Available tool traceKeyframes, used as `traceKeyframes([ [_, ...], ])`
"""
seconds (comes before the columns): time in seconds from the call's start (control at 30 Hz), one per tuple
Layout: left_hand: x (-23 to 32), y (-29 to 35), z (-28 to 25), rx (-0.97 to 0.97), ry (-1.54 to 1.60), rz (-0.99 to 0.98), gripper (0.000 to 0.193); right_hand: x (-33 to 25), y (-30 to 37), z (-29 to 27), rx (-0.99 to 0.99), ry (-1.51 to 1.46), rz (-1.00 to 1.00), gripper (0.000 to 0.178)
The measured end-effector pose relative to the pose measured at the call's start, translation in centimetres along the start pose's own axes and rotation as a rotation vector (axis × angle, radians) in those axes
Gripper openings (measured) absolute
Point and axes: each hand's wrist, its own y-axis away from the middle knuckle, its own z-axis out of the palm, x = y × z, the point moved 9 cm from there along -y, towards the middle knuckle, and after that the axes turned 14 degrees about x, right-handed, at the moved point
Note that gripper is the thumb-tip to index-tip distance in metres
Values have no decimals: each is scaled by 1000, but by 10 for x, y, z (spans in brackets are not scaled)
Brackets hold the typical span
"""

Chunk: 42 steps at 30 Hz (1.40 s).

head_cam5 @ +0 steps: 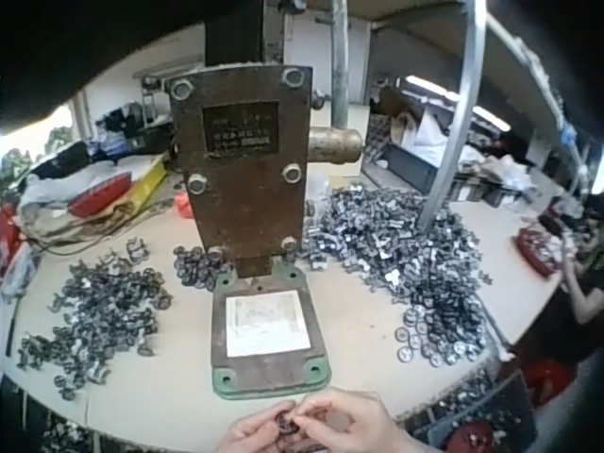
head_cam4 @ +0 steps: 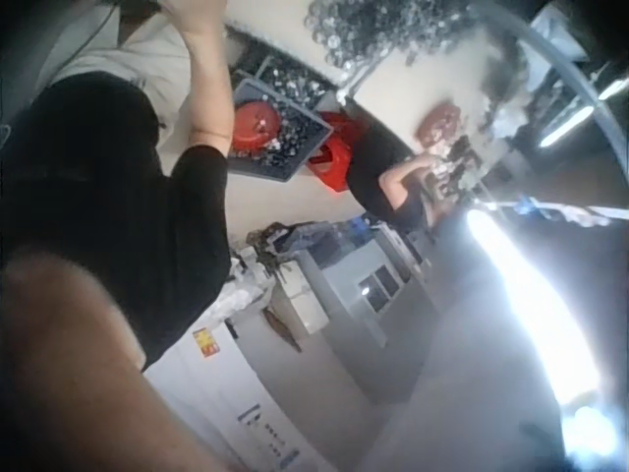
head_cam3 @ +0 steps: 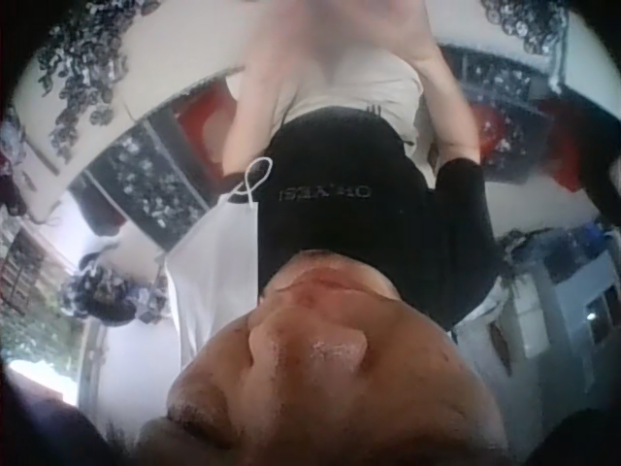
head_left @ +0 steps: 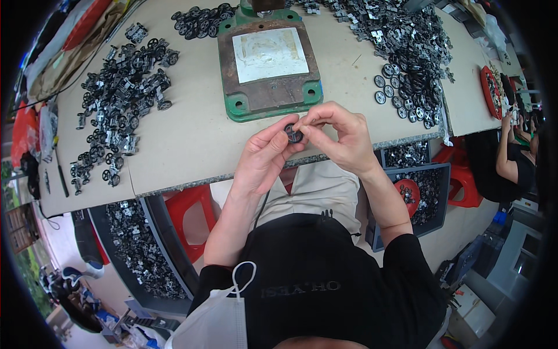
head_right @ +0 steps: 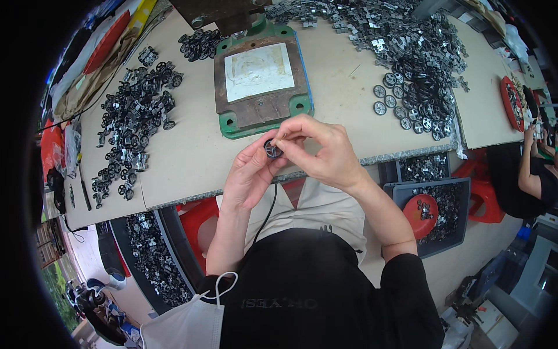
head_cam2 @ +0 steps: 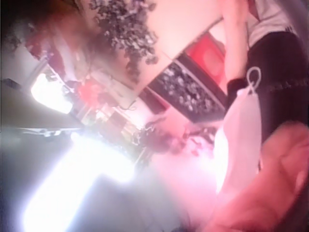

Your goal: The person assembles small circular plastic components and metal rings by hand, then uses a manual press to join them.

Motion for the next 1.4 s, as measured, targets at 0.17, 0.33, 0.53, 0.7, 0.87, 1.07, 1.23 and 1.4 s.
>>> traceKeyframes([
  [0.17, -4, 2, 10, -31, 49, -79, 36, 2, 2, -3, -25, -97, -13, 11],
  [0.33, 7, 4, 4, 72, -140, 167, 35, 4, 8, -1, 51, -47, -28, 10],
  [0.53, 3, -3, 8, 29, -160, 119, 32, 2, 15, -13, 131, -41, 20, 10],
  [0.7, -4, -5, 2, 77, -162, 52, 31, 2, 9, -20, 66, 37, 90, 18],
  [0.87, -8, -8, -2, 53, -96, -10, 32, 34, -51, -100, 153, 512, 76, 24],
  [1.07, -9, -10, 1, 31, -94, -31, 32, 68, -135, -147, 174, 1188, -419, 27],
  [1.23, -8, -9, -1, 37, -93, -39, 32, 90, -147, -121, -158, 1264, -389, 33],
  [1.4, -8, -8, 2, 31, -112, -53, 32, 84, -138, -106, -150, 1064, -314, 29],
])
